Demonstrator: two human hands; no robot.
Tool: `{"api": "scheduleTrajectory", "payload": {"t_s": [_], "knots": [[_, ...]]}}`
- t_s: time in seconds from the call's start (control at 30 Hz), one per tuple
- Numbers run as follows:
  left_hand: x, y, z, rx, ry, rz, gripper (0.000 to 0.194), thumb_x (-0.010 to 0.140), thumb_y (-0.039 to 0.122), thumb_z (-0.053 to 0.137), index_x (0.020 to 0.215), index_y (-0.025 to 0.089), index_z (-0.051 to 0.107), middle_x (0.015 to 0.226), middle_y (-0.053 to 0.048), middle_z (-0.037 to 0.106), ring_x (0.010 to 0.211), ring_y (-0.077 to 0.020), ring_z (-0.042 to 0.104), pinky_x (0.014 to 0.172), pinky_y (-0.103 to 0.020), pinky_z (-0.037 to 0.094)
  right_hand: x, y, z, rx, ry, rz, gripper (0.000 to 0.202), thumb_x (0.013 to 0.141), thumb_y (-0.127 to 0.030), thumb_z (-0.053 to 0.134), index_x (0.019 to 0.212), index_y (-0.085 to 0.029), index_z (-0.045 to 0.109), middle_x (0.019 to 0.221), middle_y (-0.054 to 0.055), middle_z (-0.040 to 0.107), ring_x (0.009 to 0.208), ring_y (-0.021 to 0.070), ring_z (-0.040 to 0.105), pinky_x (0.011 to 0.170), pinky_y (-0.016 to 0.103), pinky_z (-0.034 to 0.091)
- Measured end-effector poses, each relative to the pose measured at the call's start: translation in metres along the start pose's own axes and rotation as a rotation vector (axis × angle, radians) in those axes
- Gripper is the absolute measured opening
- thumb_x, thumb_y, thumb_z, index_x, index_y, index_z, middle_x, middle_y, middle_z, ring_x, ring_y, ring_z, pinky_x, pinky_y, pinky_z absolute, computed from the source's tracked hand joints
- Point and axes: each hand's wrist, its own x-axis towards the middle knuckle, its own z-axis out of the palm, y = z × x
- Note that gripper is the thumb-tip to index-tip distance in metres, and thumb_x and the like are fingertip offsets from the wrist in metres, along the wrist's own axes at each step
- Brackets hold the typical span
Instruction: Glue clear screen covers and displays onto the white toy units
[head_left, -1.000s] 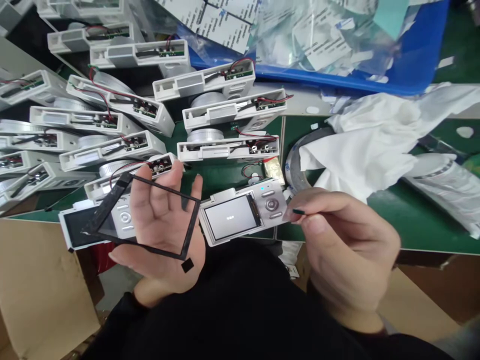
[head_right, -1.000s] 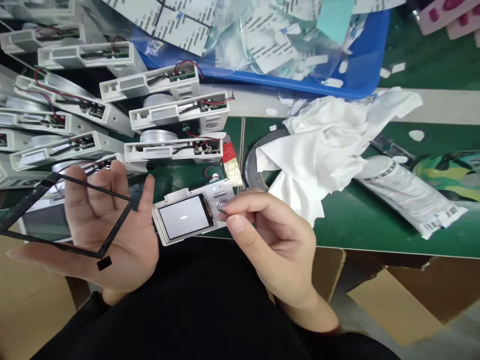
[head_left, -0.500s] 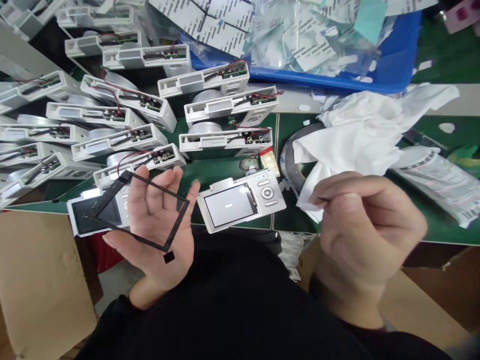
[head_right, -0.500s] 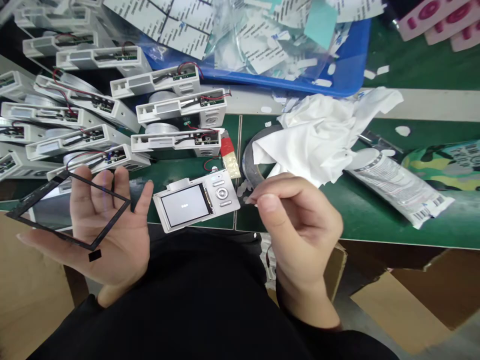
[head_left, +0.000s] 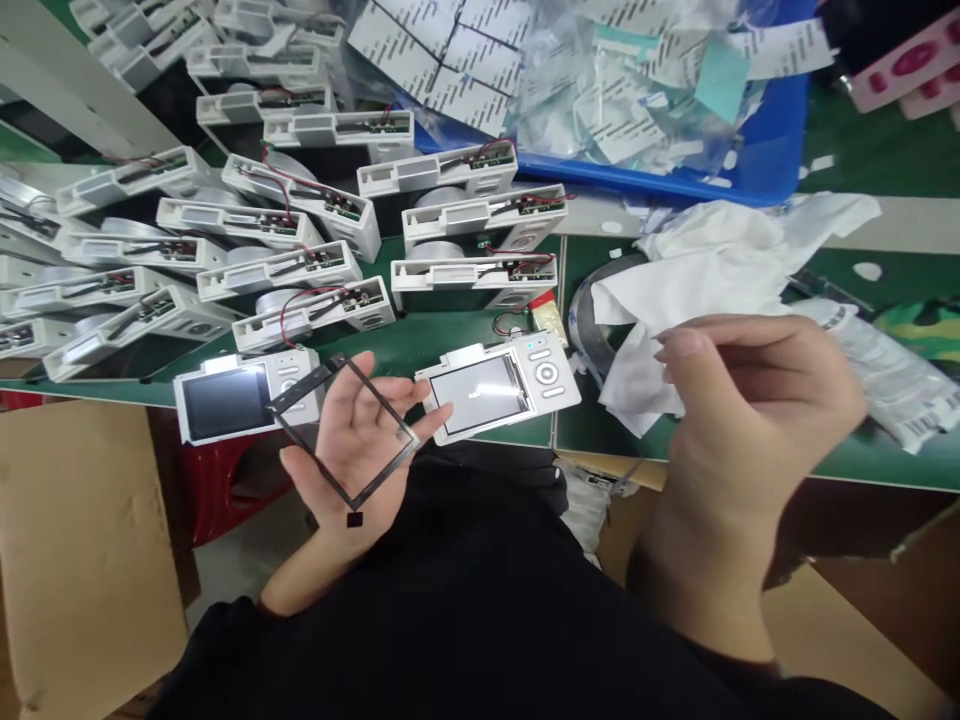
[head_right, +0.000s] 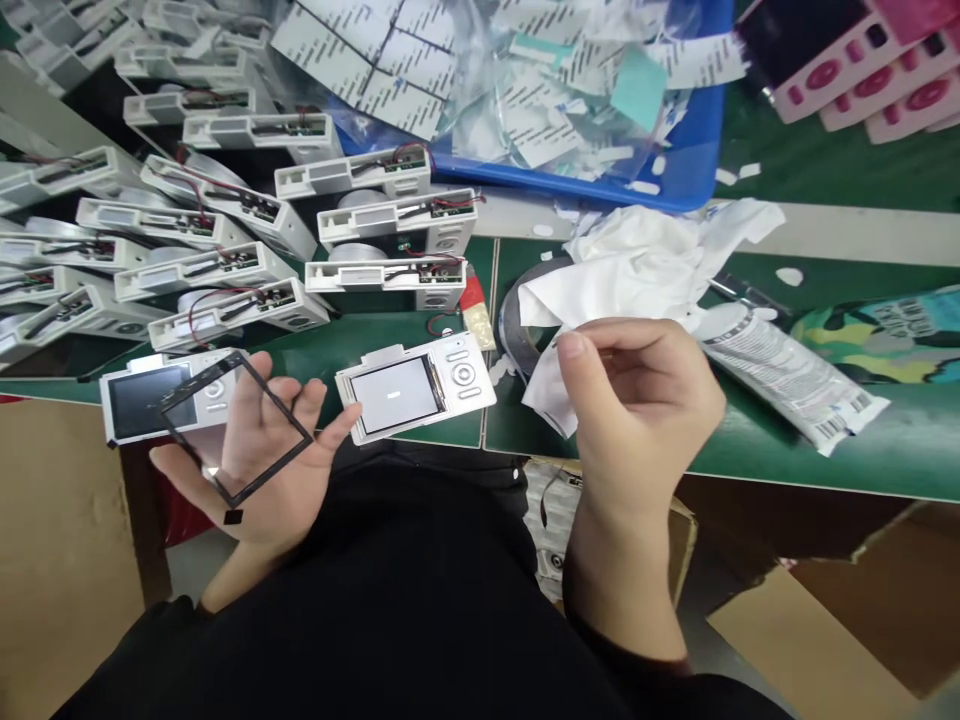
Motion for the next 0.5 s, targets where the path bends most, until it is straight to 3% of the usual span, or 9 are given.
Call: {"api": "scheduleTrajectory", "payload": {"t_s": [0.23, 0.37, 0.5], "knots": [[-0.007, -0.001, -0.026, -0.118, -0.202, -0.157, 0.071, 0.1, 0.09, 0.048, 0.144, 0.04, 0.072, 0.12, -0.007, 0.077, 0.122, -0.0296, 0.077, 0.101, -0.052, 0.068, 0.008, 0.008, 0.0, -0.157, 0.012, -0.044, 0.021, 0.068, -0.035, 0.086, 0.078, -0.021, 0.073, 0.071, 0.0, 0.07, 0.063, 0.0161, 0.064, 0.058, 0.031, 0.046], [-0.008, 0.001, -0.033, -0.22, -0.354, -0.238, 0.072, 0.102, 0.087, 0.045, 0.145, 0.035, 0.07, 0.116, -0.01, 0.077, 0.116, -0.0325, 0.079, 0.091, -0.055, 0.071, 0.008, 0.016, -0.002, -0.222, -0.079, -0.033, 0.031, 0.069, -0.037, 0.086, 0.091, -0.021, 0.074, 0.068, -0.003, 0.066, 0.058, 0.0151, 0.058, 0.06, 0.032, 0.046], [-0.009, 0.0, -0.036, -0.307, -0.537, -0.29, 0.071, 0.103, 0.084, 0.048, 0.15, 0.033, 0.066, 0.118, -0.014, 0.077, 0.118, -0.0354, 0.08, 0.087, -0.055, 0.072, 0.007, 0.019, -0.002, -0.279, -0.106, -0.062, 0.036, 0.07, -0.038, 0.083, 0.101, -0.022, 0.078, 0.09, 0.004, 0.078, 0.073, 0.0208, 0.071, 0.069, 0.037, 0.052]]}}
